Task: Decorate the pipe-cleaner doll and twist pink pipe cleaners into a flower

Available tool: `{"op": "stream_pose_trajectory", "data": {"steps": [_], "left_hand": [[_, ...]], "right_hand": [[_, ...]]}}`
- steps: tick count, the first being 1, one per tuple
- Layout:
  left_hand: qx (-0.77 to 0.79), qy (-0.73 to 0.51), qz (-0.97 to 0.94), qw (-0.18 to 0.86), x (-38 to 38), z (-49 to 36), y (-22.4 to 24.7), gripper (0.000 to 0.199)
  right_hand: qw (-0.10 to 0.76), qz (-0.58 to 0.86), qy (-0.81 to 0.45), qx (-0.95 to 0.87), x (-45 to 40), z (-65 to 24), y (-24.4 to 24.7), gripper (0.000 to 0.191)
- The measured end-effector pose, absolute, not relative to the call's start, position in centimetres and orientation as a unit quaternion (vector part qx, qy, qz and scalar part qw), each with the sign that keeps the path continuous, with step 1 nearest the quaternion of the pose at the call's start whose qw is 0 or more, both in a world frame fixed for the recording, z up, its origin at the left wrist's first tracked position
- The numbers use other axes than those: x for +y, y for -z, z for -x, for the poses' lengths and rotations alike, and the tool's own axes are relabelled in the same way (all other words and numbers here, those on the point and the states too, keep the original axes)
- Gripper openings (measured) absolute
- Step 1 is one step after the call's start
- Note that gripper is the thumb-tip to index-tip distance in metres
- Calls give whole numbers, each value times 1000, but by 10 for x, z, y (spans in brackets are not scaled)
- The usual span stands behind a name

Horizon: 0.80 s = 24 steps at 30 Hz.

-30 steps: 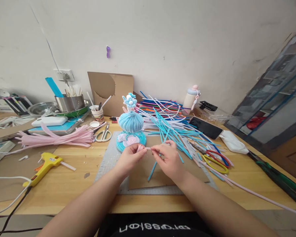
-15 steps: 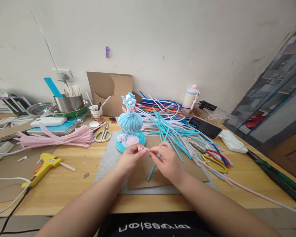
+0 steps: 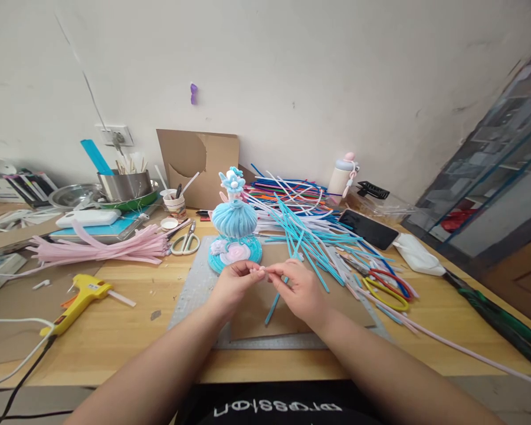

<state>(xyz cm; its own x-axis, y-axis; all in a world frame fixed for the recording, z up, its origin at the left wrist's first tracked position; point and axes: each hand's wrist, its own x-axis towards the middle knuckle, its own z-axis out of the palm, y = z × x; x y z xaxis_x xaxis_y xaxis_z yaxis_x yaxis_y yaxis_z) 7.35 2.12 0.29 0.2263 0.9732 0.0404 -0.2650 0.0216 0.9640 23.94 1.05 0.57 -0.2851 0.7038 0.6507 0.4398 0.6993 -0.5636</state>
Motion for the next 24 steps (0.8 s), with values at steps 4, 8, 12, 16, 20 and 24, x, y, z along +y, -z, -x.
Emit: {"op": "stream_pose_trajectory", "data": {"steps": [4,8,12,16,20,24], "left_hand": [[350,-501,-470,637,23,-73,0,15],[340,-492,-454,661,24,-74,2,16],[338,-495,-436,671,24,-74,3,17],[342,-494,-434,671,23,-74,3,17],[349,-488,-468,649,23,-74,2,18],[356,-488,-482,635,23,-73,1,19]], "right_hand": [[482,350,-152,-789,11,-239,-3,15],[484,351,-181,-781,13,-239,-1,14],[477,359,-244,-765,14,-237,-2,14],[482,369,-412,-680,17,-234,-1,12],[458,391,-559,-570,20,-232,2,22],[439,395,-583,-558,21,-233,2,27]]}}
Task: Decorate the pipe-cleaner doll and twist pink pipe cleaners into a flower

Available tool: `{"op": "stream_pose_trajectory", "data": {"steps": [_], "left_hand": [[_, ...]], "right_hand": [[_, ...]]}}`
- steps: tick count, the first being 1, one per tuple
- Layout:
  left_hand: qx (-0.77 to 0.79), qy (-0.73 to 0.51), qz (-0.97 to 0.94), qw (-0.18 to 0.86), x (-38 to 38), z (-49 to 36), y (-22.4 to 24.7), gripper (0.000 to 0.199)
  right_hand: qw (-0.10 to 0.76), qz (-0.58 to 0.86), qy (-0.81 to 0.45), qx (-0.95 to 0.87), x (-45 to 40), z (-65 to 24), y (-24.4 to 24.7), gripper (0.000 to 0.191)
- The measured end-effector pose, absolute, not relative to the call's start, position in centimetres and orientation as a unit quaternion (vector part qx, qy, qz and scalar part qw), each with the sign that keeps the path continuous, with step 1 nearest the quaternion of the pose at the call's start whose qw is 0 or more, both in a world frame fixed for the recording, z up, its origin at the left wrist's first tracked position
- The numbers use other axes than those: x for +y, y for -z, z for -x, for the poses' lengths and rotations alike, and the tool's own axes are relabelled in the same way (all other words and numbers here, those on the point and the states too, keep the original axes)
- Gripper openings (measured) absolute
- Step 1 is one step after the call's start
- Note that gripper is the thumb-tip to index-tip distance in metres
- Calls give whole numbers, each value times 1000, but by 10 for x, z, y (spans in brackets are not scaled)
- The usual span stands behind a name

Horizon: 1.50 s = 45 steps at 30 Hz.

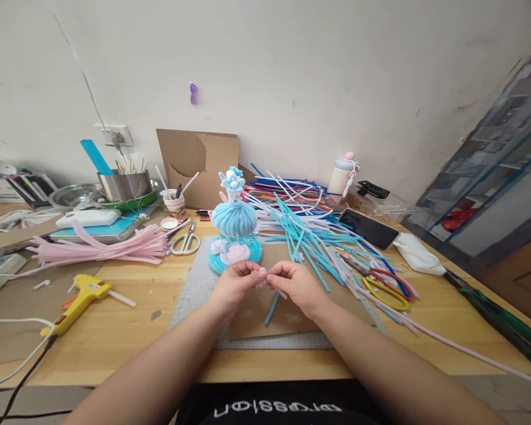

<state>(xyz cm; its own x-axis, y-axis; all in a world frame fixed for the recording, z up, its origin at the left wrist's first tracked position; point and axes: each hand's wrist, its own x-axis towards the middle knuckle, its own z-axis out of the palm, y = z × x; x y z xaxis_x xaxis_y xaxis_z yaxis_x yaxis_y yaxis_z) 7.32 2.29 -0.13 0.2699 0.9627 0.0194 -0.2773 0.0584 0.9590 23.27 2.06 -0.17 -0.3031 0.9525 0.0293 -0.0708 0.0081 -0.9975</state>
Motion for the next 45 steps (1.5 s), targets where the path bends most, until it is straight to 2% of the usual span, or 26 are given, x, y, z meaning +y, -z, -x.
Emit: {"op": "stream_pose_trajectory", "data": {"steps": [13,23,31,39,45], "left_hand": [[367,-487,-499,615,22,-75,-1,20],[356,-476,-484,642,21,-74,-4,21],[363,-471,-468,654,22,-74,0,20],[321,-438,-429,722,23,-68,-5,23],[328,-422,-474,700,25,-66,-3,22]], "right_hand": [[453,392,-589,-543,21,-234,0,28],[428,387,-602,-552,19,-235,-6,27],[454,406,-599,-521,23,-235,1,26],[389,343,-710,-476,20,-238,-3,20],[367,313,-754,-447,20,-238,-2,19]]}}
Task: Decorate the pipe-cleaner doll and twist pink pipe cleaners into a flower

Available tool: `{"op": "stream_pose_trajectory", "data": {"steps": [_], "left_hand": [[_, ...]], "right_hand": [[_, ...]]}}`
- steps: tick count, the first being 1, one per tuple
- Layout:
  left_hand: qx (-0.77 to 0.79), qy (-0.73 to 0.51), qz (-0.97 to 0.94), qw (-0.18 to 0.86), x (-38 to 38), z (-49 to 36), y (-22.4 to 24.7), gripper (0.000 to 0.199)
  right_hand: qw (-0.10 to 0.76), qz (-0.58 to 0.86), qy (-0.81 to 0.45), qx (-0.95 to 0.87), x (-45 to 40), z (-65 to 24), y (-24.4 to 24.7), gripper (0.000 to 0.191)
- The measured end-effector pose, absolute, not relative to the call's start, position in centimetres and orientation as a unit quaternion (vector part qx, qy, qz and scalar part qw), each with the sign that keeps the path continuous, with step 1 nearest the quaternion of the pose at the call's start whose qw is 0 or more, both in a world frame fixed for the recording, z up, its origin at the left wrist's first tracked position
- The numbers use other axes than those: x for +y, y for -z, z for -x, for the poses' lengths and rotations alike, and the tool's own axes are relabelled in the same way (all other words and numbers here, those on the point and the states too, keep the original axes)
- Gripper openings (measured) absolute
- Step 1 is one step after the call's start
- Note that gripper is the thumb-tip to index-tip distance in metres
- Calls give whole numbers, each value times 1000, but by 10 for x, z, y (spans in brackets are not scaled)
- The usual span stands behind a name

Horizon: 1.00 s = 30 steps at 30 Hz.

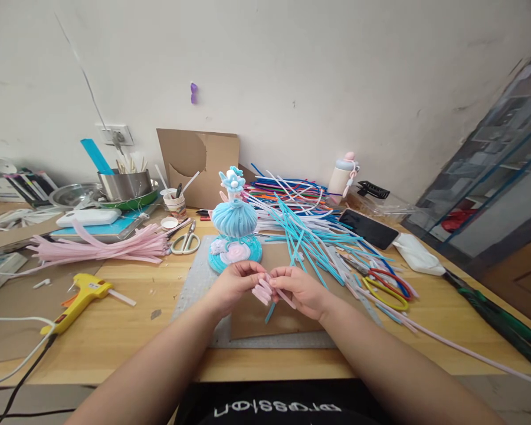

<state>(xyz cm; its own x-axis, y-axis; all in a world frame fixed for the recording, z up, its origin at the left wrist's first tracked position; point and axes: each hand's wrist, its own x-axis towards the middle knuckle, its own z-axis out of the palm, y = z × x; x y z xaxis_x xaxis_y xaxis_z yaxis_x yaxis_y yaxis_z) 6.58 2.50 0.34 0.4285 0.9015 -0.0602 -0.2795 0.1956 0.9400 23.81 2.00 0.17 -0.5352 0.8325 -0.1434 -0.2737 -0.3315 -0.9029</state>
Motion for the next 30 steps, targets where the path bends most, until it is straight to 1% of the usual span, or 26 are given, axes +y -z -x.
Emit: {"op": "stream_pose_trajectory", "data": {"steps": [10,19,22,25,27,30], "left_hand": [[353,-430,-516,651,27,-65,0,23],[374,-420,-501,658,26,-66,0,29],[375,-437,-483,659,28,-68,0,31],[373,-479,-439,662,29,-69,1,36],[375,-488,-430,661,29,-70,0,35],[381,-470,-457,652,28,-71,0,30]], "right_hand": [[352,316,-759,-448,19,-239,-1,19],[343,324,-758,-450,20,-237,3,19],[368,325,-745,-450,23,-237,3,18],[424,340,-710,-447,26,-238,3,17],[456,357,-685,-443,28,-238,3,18],[478,371,-672,-427,28,-239,2,21]]}}
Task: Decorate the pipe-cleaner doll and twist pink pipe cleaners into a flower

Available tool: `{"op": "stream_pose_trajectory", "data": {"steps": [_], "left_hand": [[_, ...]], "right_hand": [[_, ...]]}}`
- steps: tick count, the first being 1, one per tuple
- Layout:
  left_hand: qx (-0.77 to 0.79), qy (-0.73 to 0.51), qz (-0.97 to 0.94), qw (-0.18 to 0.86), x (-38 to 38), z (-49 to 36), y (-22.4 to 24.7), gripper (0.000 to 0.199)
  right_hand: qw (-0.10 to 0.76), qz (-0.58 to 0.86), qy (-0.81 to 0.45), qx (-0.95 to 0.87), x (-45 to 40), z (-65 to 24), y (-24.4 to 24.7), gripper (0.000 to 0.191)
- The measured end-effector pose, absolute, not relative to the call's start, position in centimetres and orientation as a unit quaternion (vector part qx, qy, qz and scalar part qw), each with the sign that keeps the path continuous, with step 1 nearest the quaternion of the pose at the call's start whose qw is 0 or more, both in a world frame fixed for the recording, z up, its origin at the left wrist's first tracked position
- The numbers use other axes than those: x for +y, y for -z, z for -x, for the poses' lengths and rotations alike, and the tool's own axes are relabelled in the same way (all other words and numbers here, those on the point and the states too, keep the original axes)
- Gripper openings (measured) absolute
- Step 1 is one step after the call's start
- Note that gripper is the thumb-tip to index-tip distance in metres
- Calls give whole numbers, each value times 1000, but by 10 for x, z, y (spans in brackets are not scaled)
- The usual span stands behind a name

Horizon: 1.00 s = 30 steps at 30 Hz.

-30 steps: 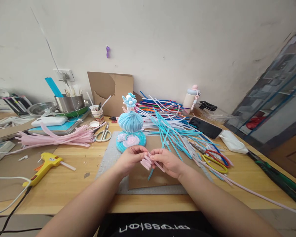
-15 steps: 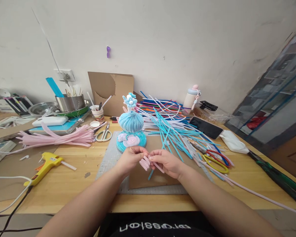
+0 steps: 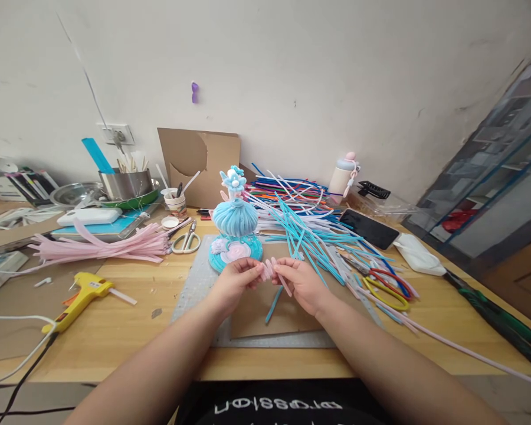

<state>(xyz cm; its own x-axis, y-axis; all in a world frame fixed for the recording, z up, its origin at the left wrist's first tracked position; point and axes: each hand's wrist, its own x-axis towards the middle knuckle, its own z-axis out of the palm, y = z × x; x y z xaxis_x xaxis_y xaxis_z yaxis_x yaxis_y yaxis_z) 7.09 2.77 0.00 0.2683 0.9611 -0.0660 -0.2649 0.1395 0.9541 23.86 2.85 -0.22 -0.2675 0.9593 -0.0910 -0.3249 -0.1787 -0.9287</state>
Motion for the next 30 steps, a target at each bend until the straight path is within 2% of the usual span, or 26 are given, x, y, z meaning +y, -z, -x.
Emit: {"op": "stream_pose_trajectory", "data": {"steps": [4,12,15,21,26,30], "left_hand": [[395,-482,-458,634,28,-71,1,28],[385,-487,-412,667,26,-73,0,28],[387,-472,-415,674,26,-72,1,25],[413,-481,-465,617,28,-70,2,23],[379,-448,-516,623,25,-72,0,22],[385,-456,-487,637,24,-71,1,23]], "right_hand": [[495,373,-678,-395,29,-237,5,24],[512,373,-680,-369,31,-237,8,25],[496,377,-677,-392,29,-236,6,24],[447,391,-651,-473,24,-234,3,24],[419,391,-642,-509,21,-233,4,27],[408,377,-644,-526,20,-232,3,28]]}}
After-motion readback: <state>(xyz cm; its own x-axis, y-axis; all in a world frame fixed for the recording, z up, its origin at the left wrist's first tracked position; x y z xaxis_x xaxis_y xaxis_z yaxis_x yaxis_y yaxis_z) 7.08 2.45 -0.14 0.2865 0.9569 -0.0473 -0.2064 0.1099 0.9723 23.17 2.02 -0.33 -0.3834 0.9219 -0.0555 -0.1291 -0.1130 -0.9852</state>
